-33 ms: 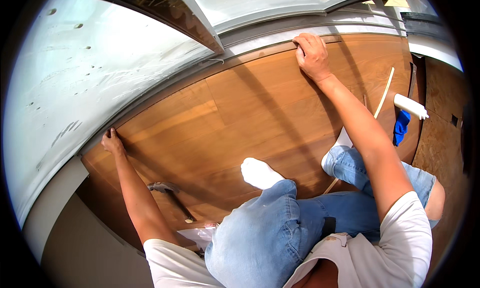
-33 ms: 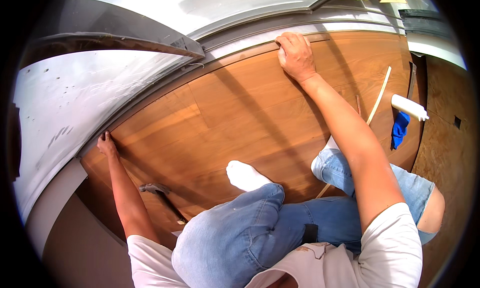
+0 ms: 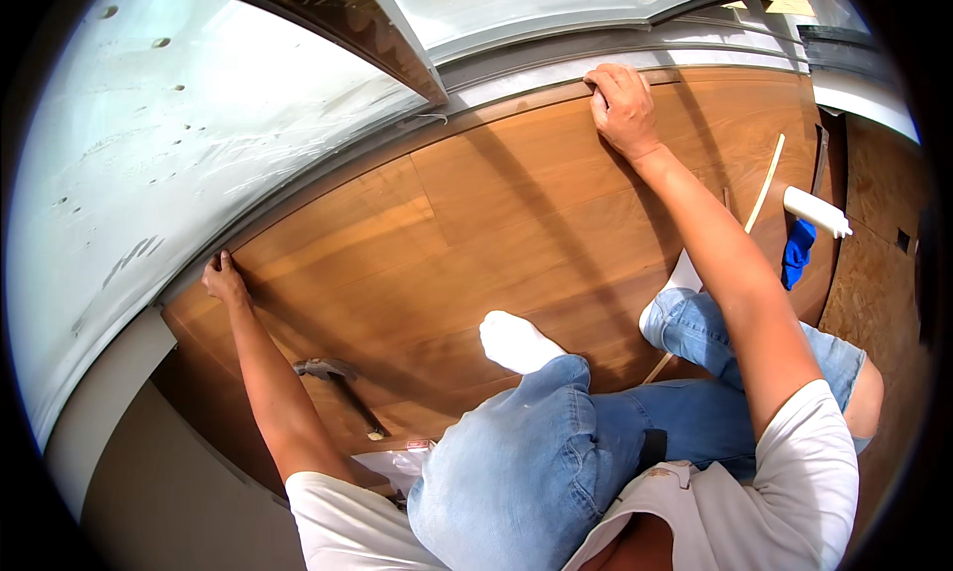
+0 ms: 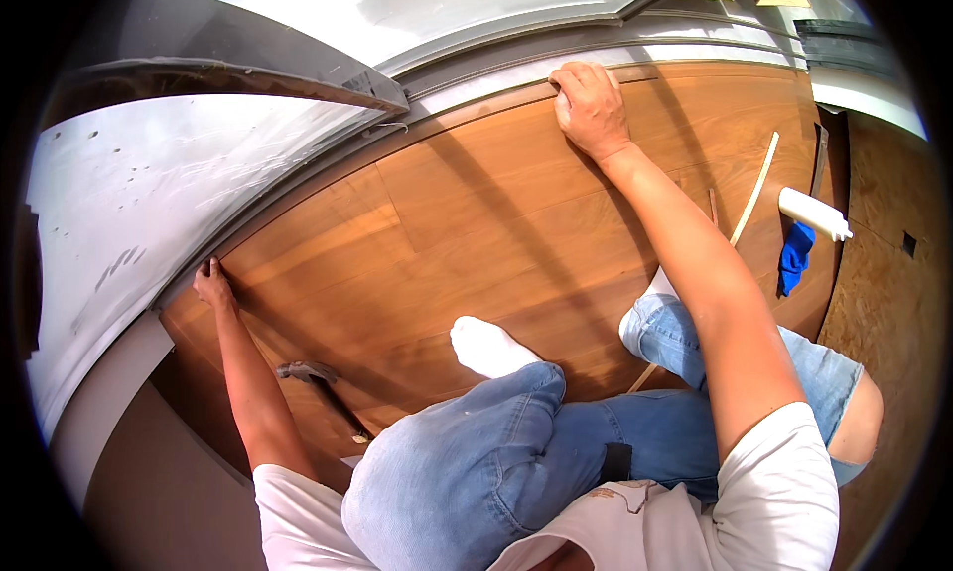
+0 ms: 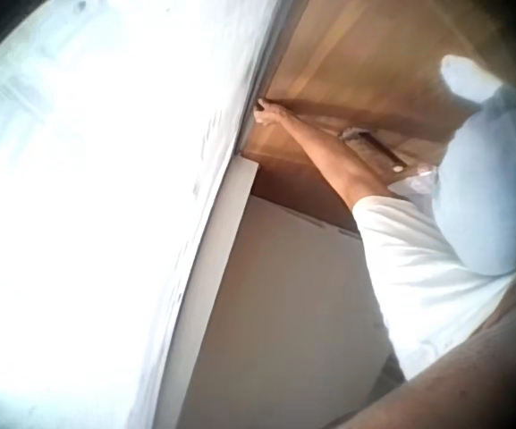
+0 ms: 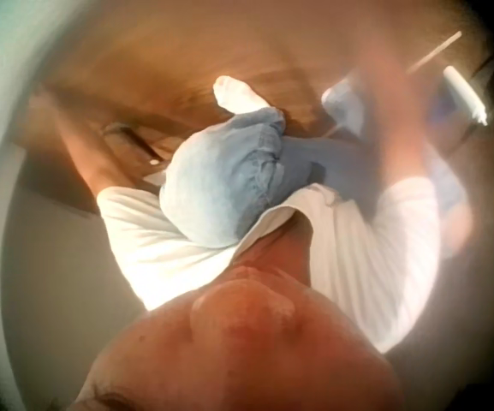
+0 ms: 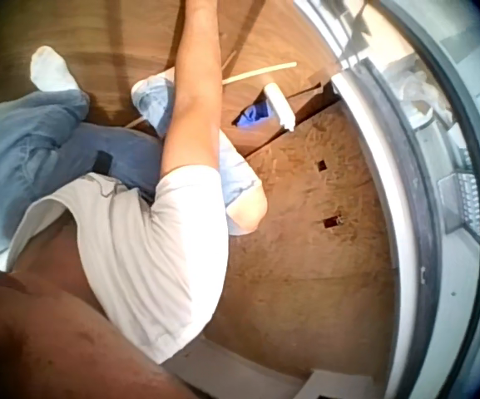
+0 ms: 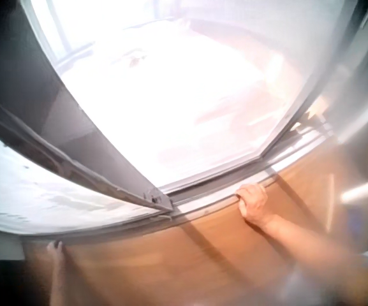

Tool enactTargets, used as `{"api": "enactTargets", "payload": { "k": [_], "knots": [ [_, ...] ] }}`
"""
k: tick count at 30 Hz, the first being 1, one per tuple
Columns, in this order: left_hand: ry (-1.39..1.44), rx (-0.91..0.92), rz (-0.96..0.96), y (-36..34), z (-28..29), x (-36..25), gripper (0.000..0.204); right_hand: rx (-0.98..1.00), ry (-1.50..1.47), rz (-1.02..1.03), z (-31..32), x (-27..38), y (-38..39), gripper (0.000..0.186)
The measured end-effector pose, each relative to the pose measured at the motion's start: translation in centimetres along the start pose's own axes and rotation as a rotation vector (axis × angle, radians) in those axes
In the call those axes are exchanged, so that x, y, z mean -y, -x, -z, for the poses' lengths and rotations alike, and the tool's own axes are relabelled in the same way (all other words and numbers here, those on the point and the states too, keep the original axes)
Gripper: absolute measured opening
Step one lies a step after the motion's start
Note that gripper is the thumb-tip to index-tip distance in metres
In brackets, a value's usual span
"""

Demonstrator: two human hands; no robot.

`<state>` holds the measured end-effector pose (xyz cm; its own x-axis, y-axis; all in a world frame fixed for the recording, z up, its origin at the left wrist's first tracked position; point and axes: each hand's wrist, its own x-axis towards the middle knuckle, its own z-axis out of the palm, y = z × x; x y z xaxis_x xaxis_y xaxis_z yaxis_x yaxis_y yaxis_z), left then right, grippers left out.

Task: The person installs laminate flooring by applying adhesive to a strip, positioning a wood plank, and measuring the space against a wall using a square ruler and a pencil. They then use a table saw to cut a plank to size.

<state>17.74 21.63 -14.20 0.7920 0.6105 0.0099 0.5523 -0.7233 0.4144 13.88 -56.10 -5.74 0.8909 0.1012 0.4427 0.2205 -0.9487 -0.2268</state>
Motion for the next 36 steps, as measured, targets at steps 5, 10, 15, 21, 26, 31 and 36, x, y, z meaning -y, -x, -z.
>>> {"api": "enactTargets", "payload": {
  "k": [5, 10, 15, 21, 26, 31, 36],
  "knots": [
    [-0.118, -0.002, -0.044, 0.4, -0.8, 0.3, 0.045, 0.057, 0.021, -0.014, -0.1, -0.5, 0.0, 0.022],
    [-0.14, -0.022, -0.116, 0.4, -0.5, 0.2, 0.045, 0.064, 0.017, -0.014, 0.6, -0.2, -0.6, 0.02],
    [-0.239, -0.179, -0.129, 4.1, -1.3, -3.7, 0.04, 0.071, 0.037, -0.018, 1.2, -0.4, -0.2, 0.021],
    [0.107, -0.189, -0.827, 17.2, -3.9, -18.3, 0.025, 0.054, 0.043, 0.026, 1.4, -0.7, -0.2, 0.019],
    [0.174, -0.12, -0.972, 22.7, -6.2, -24.3, 0.024, 0.068, -0.002, 0.028, 1.3, -0.1, -0.5, 0.018],
    [0.132, -0.111, -0.93, 22.4, -7.6, -24.6, 0.023, 0.078, -0.052, 0.004, 1.1, -0.5, -0.5, 0.021],
    [0.091, -0.073, -0.939, 22.8, -9.1, -25.2, 0.024, 0.253, -0.09, 0.131, 4.0, -2.8, 0.0, 0.02]
  ]
}}
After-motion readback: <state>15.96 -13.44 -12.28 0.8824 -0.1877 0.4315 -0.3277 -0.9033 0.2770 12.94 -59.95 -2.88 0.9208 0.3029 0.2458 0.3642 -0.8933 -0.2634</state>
